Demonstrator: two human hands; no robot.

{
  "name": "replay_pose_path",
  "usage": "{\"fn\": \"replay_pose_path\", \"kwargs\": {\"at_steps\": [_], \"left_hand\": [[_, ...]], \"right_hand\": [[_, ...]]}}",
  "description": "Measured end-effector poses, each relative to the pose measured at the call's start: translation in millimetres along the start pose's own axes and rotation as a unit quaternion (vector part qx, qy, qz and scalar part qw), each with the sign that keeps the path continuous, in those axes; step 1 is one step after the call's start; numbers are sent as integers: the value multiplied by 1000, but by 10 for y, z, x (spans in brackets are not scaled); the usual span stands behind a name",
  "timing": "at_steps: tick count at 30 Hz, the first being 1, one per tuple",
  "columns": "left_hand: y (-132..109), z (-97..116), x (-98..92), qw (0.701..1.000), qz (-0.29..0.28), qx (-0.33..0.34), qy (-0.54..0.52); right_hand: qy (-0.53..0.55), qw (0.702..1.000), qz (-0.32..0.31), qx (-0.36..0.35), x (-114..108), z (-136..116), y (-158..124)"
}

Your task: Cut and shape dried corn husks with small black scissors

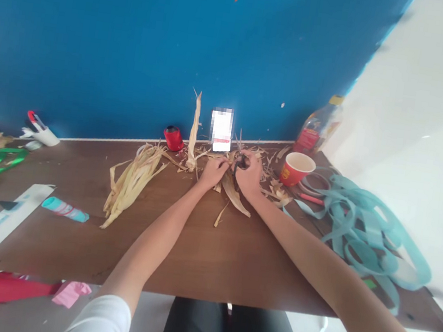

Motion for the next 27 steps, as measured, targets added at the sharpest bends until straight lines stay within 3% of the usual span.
{"fn": "replay_pose_path", "kwargs": {"at_steps": [9,21,27], "left_hand": [[3,-4,56,998,-23,-13,-58],[17,9,73,998,-45,6,-50],[-7,-12,81,996,-51,-11,-78]], "right_hand": [[15,1000,-1,7,-17,-48,-20],[12,1000,20,4,-28,-1,-3],[14,1000,-8,-6,-6,-47,-8]]}}
Point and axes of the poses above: each hand's wrist, its own y-axis towards the middle knuckle, its own x-axis out of the palm, z = x × y, the point moved 4 cm from there along y, towards the middle knuckle, and after that the axes turned 15 degrees about x, right-handed, at the moved point
